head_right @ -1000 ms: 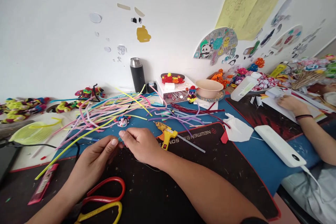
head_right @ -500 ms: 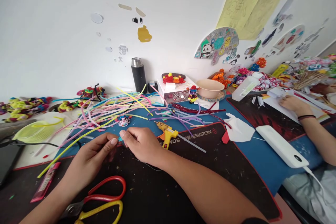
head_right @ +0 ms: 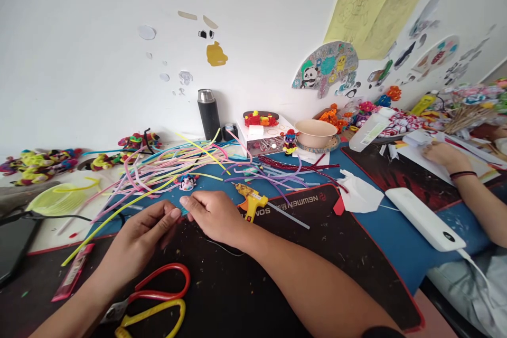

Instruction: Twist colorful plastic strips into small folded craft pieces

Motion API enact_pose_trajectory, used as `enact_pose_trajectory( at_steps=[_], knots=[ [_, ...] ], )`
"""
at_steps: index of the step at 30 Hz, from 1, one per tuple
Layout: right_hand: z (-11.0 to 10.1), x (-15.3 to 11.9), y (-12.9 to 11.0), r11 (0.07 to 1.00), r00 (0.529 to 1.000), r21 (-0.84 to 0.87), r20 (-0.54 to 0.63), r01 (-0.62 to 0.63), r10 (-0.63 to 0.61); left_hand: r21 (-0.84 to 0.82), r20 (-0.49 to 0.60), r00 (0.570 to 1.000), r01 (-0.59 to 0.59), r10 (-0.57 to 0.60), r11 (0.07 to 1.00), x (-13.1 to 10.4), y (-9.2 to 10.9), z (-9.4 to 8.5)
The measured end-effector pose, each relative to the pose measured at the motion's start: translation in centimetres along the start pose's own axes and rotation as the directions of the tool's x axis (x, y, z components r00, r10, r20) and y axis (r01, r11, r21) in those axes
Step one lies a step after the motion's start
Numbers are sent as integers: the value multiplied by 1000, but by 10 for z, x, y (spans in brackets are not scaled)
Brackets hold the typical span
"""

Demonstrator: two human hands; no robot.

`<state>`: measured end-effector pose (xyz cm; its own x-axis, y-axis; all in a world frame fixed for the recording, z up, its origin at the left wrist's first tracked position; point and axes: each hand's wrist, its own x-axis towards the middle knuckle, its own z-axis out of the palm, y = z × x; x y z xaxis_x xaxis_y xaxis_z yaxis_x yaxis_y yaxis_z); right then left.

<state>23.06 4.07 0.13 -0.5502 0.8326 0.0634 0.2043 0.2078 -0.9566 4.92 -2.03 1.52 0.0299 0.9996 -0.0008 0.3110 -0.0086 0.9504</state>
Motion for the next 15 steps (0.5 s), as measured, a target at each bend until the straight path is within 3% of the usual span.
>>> enact_pose_trajectory(
  at_steps=[8, 15],
  knots=[
    [-1, 1, -1, 999, 999, -32, -48, 17, -18, -111, 24, 999, 48, -45, 993, 2, -1, 7],
    [0, 1, 2, 1000, 999, -25, -52, 5, -6, 12, -51, 999, -11, 12, 1000, 0, -5, 8]
  ],
)
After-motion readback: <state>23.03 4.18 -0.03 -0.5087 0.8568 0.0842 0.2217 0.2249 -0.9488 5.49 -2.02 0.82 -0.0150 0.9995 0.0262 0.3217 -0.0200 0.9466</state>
